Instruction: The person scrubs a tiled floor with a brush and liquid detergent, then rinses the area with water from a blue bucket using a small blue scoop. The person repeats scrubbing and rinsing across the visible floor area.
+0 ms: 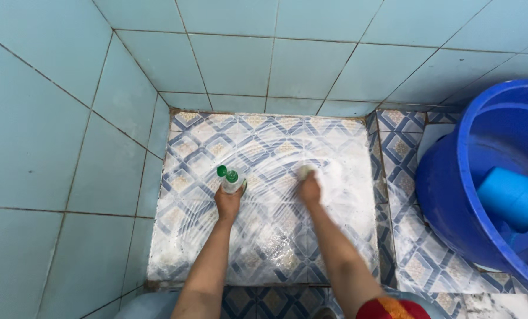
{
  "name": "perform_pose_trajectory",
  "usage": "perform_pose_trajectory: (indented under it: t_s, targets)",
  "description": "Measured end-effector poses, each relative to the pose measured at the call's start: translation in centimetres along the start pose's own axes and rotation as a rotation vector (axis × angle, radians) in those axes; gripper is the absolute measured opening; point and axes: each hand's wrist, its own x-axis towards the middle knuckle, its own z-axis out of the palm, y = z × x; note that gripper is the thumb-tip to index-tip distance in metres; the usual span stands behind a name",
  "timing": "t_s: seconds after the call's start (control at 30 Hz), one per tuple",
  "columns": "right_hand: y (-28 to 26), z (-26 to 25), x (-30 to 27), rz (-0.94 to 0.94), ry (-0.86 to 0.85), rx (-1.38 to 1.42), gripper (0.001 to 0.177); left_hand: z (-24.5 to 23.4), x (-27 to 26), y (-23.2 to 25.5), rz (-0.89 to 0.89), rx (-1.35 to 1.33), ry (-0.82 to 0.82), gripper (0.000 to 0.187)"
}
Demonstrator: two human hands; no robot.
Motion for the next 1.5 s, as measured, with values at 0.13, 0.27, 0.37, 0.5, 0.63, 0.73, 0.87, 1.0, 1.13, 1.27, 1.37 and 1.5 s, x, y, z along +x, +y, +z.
perform_pose_trajectory:
  t_s: [0.13,0.27,0.37,0.5,0.63,0.73,0.87,1.0,1.13,1.27,1.37,1.5]
  targets:
    - [-3.9,5.6,-8.9,-0.373,-0.014,0.022,0.065,0.2,0.1,0.1,0.005,-0.059,-0.028,0.036]
    - [-1.8,3.7,-7.4,-0.390,-0.103,-0.039,0.060,-0.2,-0.2,-0.1,-0.057,-0.099,-0.069,0.036]
    - [1.2,-0.5,1.0,-0.156,0.048,-0.087,0.061,0.2,-0.1,-0.3,0.013,-0.003,-0.012,0.038]
    - [-0.1,-0.4,6.0,-0.067,0.132,-0.014,0.069,0.0,-0.2,0.1,-0.003,-0.006,-0.002,0.041]
    - [-3.1,0.8,6.8,-0.408,-0.131,-0.078,0.070,-0.1,-0.1,1.1,-0.053,0.046,-0.020,0.041]
    - [-2.5,0.1,8.0,-0.444,-0.242,-0.121,0.072,-1.7,-1.1,1.1,-0.138,0.186,-0.048,0.043]
    - [-3.2,-0.7,11.1,-0.275,-0.116,-0.112,0.066,-4.2,-2.2,1.0,-0.083,0.112,0.048,0.049]
    - [-8.8,6.1,5.4,-0.691,-0.166,-0.035,0.076,-6.7,-3.5,0.3,-0.147,0.139,0.164,0.044]
    - [-14.6,14.0,-1.3,-0.999,-0.414,-0.044,0.072,-9.0,-3.9,-0.6,-0.122,0.210,0.311,0.051]
    - [-13.5,13.1,3.4,-1.102,-0.340,-0.101,0.059,-10.5,-4.3,-1.1,-0.169,0.087,0.408,0.045]
    - [-11.6,9.2,11.6,-1.138,0.287,-0.136,0.051,-10.4,-4.6,-2.0,-0.118,0.090,0.395,0.041]
    - [-12.5,9.4,11.7,-0.537,-0.097,-0.162,0.063,-10.2,-4.9,-2.9,-0.175,0.129,0.427,0.038]
